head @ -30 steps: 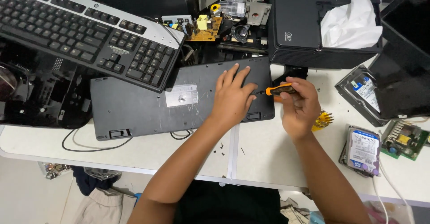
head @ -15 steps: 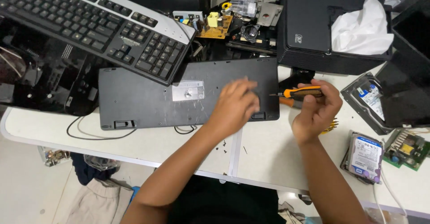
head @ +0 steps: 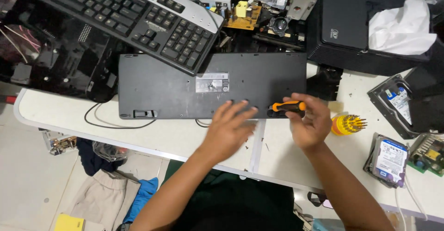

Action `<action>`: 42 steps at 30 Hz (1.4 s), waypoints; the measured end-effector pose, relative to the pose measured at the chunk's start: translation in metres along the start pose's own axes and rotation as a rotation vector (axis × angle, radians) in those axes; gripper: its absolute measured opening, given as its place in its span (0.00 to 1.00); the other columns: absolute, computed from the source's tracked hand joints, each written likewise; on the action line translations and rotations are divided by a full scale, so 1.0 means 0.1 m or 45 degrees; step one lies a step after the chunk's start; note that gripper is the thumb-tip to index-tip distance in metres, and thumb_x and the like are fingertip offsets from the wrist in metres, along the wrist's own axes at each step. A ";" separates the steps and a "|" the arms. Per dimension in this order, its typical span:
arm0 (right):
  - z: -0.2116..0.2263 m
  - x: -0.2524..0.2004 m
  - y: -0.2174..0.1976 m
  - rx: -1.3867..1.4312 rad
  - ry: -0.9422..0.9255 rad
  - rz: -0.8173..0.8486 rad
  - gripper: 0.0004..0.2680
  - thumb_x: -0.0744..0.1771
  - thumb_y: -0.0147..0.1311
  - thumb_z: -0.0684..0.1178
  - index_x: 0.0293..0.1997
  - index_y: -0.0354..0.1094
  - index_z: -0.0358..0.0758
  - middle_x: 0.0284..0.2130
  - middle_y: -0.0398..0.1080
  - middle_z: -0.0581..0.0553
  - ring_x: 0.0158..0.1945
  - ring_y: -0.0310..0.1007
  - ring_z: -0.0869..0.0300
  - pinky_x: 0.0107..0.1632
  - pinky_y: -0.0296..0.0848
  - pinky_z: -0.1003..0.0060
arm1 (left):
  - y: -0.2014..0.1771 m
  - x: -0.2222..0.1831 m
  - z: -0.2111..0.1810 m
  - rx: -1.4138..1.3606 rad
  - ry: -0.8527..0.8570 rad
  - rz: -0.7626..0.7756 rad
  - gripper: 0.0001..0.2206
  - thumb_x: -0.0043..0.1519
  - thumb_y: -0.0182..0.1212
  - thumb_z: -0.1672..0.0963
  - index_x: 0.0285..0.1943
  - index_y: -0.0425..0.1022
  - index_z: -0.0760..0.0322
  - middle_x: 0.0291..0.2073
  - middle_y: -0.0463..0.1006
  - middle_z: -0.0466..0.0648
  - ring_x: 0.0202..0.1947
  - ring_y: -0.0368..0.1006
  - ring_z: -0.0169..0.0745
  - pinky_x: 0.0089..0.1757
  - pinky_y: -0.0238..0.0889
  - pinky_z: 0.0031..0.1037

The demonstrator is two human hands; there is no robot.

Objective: Removing multiple internal screws from the back of a computer keyboard using a manual screwdriver.

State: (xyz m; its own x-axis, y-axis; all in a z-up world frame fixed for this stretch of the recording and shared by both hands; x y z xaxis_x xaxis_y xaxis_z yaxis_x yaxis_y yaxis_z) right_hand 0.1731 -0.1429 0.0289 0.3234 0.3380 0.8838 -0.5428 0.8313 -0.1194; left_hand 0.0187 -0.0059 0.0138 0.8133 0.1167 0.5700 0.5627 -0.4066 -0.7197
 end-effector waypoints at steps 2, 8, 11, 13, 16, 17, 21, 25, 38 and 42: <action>0.09 0.02 0.10 0.057 0.014 0.030 0.17 0.64 0.59 0.31 0.54 0.55 0.11 0.44 0.70 0.14 0.41 0.78 0.28 0.43 0.81 0.44 | -0.21 -0.11 0.19 0.078 -0.038 -0.076 0.04 0.57 0.70 0.56 0.39 0.82 0.56 0.57 0.78 0.48 0.64 0.67 0.56 0.61 0.55 0.52; 0.28 0.15 0.44 0.115 0.075 0.158 0.15 0.62 0.59 0.27 0.51 0.61 0.12 0.44 0.71 0.17 0.43 0.79 0.29 0.44 0.81 0.42 | -0.58 -0.33 0.63 0.156 -0.423 -0.136 0.28 0.51 0.76 0.51 0.60 0.76 0.65 0.61 0.73 0.59 0.67 0.61 0.68 0.64 0.48 0.57; 0.33 0.19 0.54 0.107 0.035 0.179 0.15 0.61 0.60 0.26 0.51 0.64 0.13 0.44 0.73 0.19 0.43 0.80 0.32 0.45 0.82 0.45 | -0.55 -0.35 0.63 0.153 -0.429 -0.145 0.26 0.52 0.76 0.51 0.58 0.78 0.65 0.62 0.72 0.59 0.68 0.59 0.68 0.64 0.46 0.57; 0.34 0.19 0.58 0.059 0.020 0.207 0.16 0.60 0.63 0.26 0.51 0.65 0.14 0.45 0.73 0.20 0.43 0.80 0.33 0.46 0.81 0.45 | -0.54 -0.34 0.63 0.126 -0.444 -0.164 0.25 0.53 0.76 0.52 0.58 0.78 0.66 0.61 0.72 0.60 0.68 0.59 0.69 0.64 0.45 0.59; 0.37 0.24 0.63 0.028 0.019 0.230 0.14 0.62 0.60 0.28 0.52 0.65 0.15 0.45 0.73 0.21 0.42 0.80 0.34 0.45 0.81 0.47 | -0.55 -0.34 0.64 0.118 -0.450 -0.172 0.25 0.53 0.76 0.51 0.57 0.78 0.66 0.61 0.72 0.60 0.68 0.59 0.69 0.64 0.45 0.58; 0.36 0.24 0.63 0.028 0.021 0.229 0.14 0.62 0.60 0.28 0.52 0.65 0.15 0.45 0.73 0.21 0.42 0.80 0.34 0.45 0.81 0.47 | -0.55 -0.34 0.64 0.117 -0.450 -0.170 0.25 0.53 0.76 0.51 0.57 0.78 0.66 0.61 0.72 0.60 0.68 0.59 0.69 0.64 0.45 0.58; 0.31 0.21 0.62 0.030 0.062 0.235 0.14 0.63 0.60 0.29 0.52 0.65 0.15 0.45 0.73 0.22 0.43 0.80 0.35 0.45 0.81 0.48 | -0.55 -0.33 0.65 0.094 -0.470 -0.159 0.25 0.53 0.76 0.51 0.57 0.78 0.66 0.62 0.72 0.60 0.69 0.58 0.69 0.65 0.44 0.58; 0.30 0.20 0.62 -0.012 0.056 0.261 0.13 0.64 0.60 0.30 0.52 0.65 0.16 0.45 0.74 0.23 0.43 0.80 0.35 0.45 0.81 0.49 | -0.53 -0.34 0.67 0.095 -0.475 -0.161 0.25 0.53 0.76 0.51 0.58 0.78 0.65 0.62 0.72 0.59 0.69 0.58 0.68 0.65 0.44 0.58; 0.47 0.36 0.82 -0.087 0.012 0.498 0.06 0.65 0.63 0.41 0.43 0.78 0.32 0.38 0.78 0.35 0.35 0.81 0.48 0.39 0.81 0.59 | -0.51 -0.35 0.68 0.100 -0.471 -0.132 0.26 0.54 0.75 0.51 0.59 0.77 0.66 0.63 0.71 0.60 0.69 0.57 0.68 0.65 0.43 0.58; 0.55 0.35 0.82 -0.158 -0.146 0.517 0.06 0.64 0.66 0.42 0.43 0.78 0.36 0.39 0.79 0.35 0.35 0.81 0.49 0.39 0.80 0.60 | -0.50 -0.34 0.63 0.125 -0.445 -0.107 0.30 0.51 0.77 0.49 0.60 0.75 0.67 0.65 0.69 0.61 0.71 0.55 0.70 0.66 0.40 0.59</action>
State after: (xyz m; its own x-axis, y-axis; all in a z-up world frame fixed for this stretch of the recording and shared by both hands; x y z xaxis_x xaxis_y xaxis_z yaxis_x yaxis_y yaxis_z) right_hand 0.0971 -0.0866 0.0752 0.0105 0.6030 0.7976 -0.5086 0.6900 -0.5150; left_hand -0.0283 0.0681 0.0053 0.7552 0.4556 0.4713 0.6276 -0.2952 -0.7204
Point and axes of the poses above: each hand's wrist, its own x-axis towards the middle knuckle, its own y-axis out of the palm, z = x × y, the point moved 8 cm from there along x, towards the middle knuckle
